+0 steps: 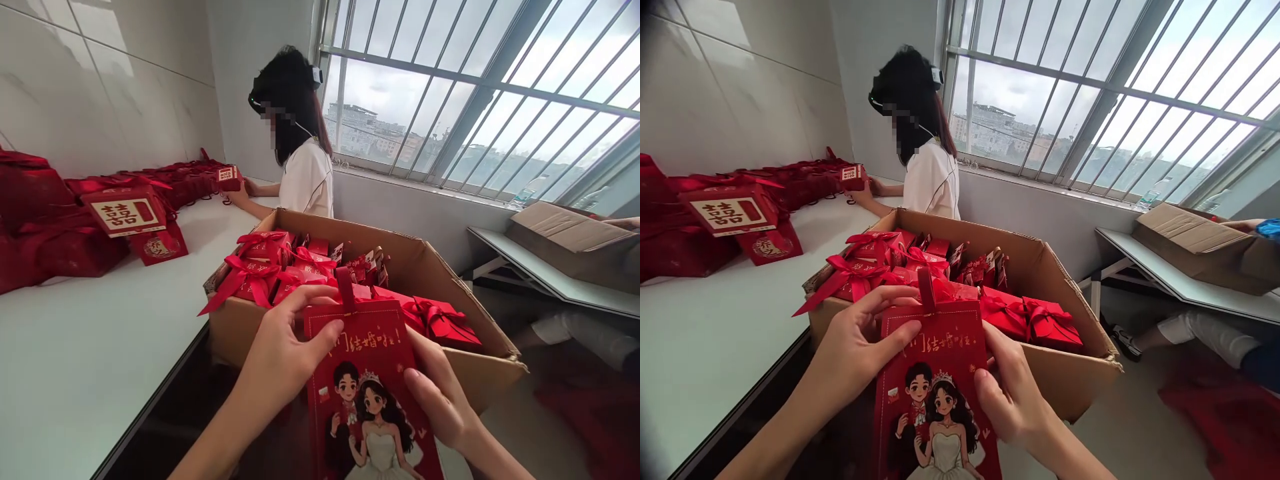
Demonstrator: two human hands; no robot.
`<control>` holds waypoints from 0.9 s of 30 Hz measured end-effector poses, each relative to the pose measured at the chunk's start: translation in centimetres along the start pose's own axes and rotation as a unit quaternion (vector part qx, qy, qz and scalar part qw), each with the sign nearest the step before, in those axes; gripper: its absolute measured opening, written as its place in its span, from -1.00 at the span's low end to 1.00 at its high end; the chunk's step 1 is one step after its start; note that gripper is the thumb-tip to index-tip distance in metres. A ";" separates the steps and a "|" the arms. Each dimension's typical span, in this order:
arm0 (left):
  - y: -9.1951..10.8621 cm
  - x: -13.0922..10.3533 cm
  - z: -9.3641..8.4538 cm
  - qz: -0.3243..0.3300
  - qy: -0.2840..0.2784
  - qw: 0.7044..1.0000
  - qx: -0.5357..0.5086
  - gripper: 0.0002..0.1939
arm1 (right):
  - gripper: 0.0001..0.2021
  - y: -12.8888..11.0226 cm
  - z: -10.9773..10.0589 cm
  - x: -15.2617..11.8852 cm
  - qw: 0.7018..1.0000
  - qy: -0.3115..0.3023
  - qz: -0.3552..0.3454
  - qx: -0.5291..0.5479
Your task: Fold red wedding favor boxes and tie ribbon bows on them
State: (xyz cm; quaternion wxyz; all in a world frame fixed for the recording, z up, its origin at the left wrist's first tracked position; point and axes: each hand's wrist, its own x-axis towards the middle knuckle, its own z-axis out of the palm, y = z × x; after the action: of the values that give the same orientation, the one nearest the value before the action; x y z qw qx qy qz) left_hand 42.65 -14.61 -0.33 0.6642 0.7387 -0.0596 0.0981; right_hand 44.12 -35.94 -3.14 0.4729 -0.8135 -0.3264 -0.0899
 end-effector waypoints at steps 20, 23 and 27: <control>0.6 0.1 -0.1 -0.042 0.043 0.991 -0.117 -0.68 | -0.54 -0.6 0.4 -0.7 0.999 -0.049 -0.007 -0.018; 0.8 0.3 -0.6 -0.059 0.013 0.973 -0.223 -0.62 | -0.55 0.9 1.1 -0.6 0.991 -0.035 0.089 0.096; 0.7 -1.0 -0.4 -0.036 -0.109 0.931 -0.345 -0.58 | -0.50 2.5 3.0 0.7 0.955 -0.086 0.187 0.215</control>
State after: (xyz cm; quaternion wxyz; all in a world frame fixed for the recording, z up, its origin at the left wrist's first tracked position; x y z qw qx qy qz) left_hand 41.51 -14.35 0.19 0.8708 0.4714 -0.1355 -0.0338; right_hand 45.74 -33.97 -6.20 0.6155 -0.7435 -0.2192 0.1429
